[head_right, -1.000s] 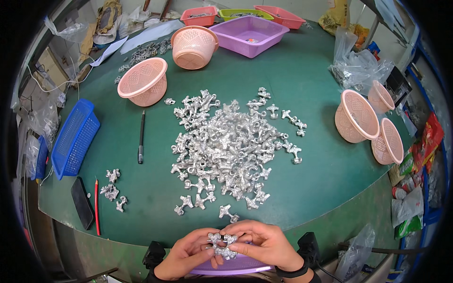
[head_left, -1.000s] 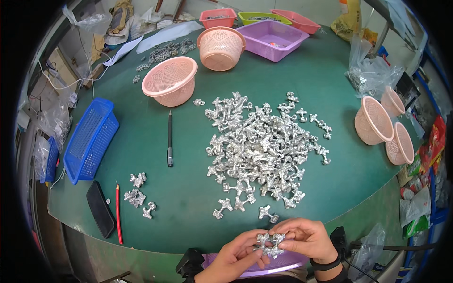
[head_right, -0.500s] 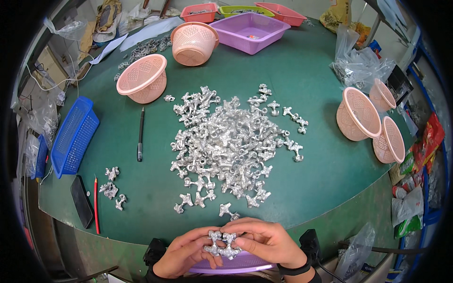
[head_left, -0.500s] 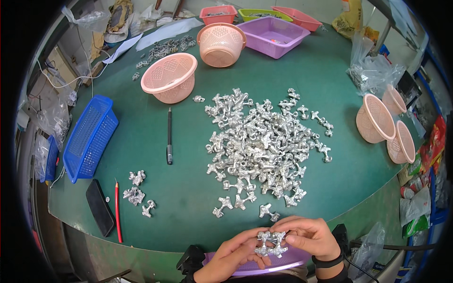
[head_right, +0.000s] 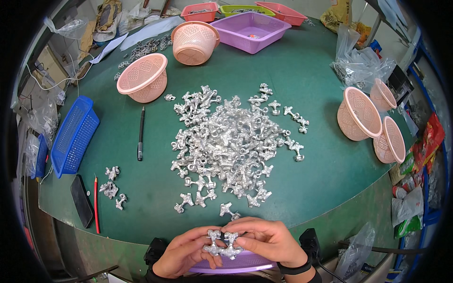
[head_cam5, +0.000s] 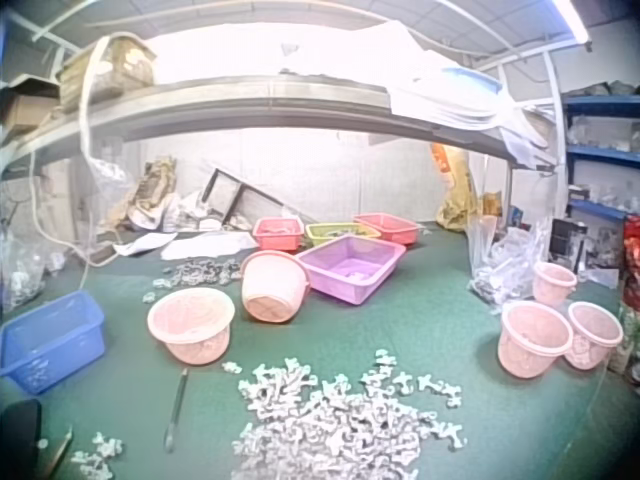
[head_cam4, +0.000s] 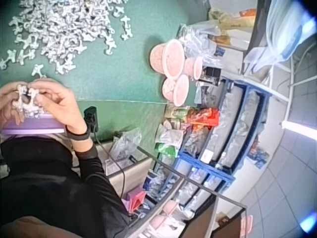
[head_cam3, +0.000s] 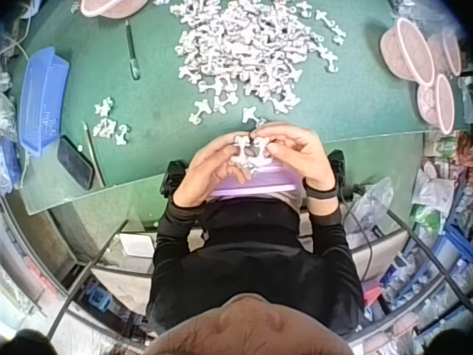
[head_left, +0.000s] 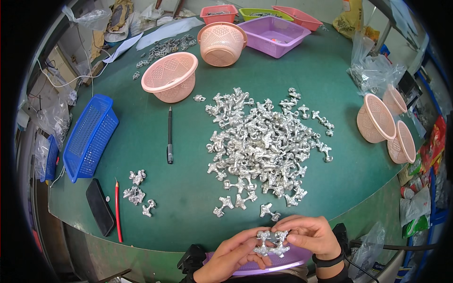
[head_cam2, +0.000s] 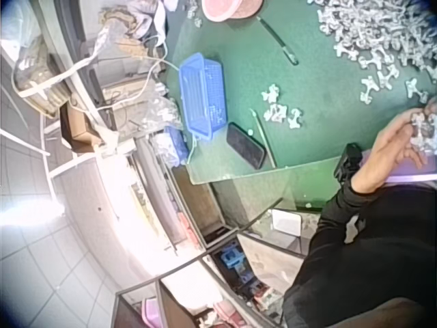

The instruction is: Inspecting and sorting small metal components on a workbench.

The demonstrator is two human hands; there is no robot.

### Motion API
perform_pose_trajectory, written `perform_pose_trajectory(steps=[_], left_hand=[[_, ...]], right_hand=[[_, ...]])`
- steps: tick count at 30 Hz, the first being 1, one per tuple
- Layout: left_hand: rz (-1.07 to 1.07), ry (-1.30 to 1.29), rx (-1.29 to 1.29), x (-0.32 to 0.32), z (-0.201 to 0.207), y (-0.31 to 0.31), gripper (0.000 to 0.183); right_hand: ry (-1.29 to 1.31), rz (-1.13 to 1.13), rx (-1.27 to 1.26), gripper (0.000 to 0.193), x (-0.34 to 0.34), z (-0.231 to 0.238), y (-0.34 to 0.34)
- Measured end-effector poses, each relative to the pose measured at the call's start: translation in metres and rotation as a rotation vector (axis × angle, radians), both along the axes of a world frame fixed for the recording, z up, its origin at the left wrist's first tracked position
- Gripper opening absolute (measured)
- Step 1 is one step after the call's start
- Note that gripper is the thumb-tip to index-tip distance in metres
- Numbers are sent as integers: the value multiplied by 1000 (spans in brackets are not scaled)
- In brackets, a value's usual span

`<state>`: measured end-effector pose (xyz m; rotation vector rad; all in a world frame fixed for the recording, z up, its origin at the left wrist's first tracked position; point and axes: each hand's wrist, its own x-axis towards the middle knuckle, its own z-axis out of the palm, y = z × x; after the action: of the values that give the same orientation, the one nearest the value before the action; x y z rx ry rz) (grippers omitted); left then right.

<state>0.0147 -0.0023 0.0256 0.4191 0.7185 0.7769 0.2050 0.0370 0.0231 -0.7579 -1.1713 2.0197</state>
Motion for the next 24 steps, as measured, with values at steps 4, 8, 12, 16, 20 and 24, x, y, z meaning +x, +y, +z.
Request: perform_pose_trajectory(steps=[4, 8, 12, 16, 20, 24], left_hand=[[-9, 38, -9, 0, 3, 0, 35], [-20, 57, 19, -1, 3, 0, 37], [-16, 54, 86, -1, 2, -3, 41], [-25, 63, 134, -1, 0, -4, 48], [-38, 82, 169, -1, 0, -5, 52], [-37, 85, 169, -1, 1, -6, 52]], right_hand=[[22, -8, -21, 25, 2, 1, 1], [18, -16, -10, 25, 1, 1, 1], [19, -33, 0, 25, 2, -2, -1], [8, -23, 15, 24, 3, 1, -1], [18, -27, 23, 24, 2, 2, -1], [17, -29, 35, 24, 2, 2, -1]])
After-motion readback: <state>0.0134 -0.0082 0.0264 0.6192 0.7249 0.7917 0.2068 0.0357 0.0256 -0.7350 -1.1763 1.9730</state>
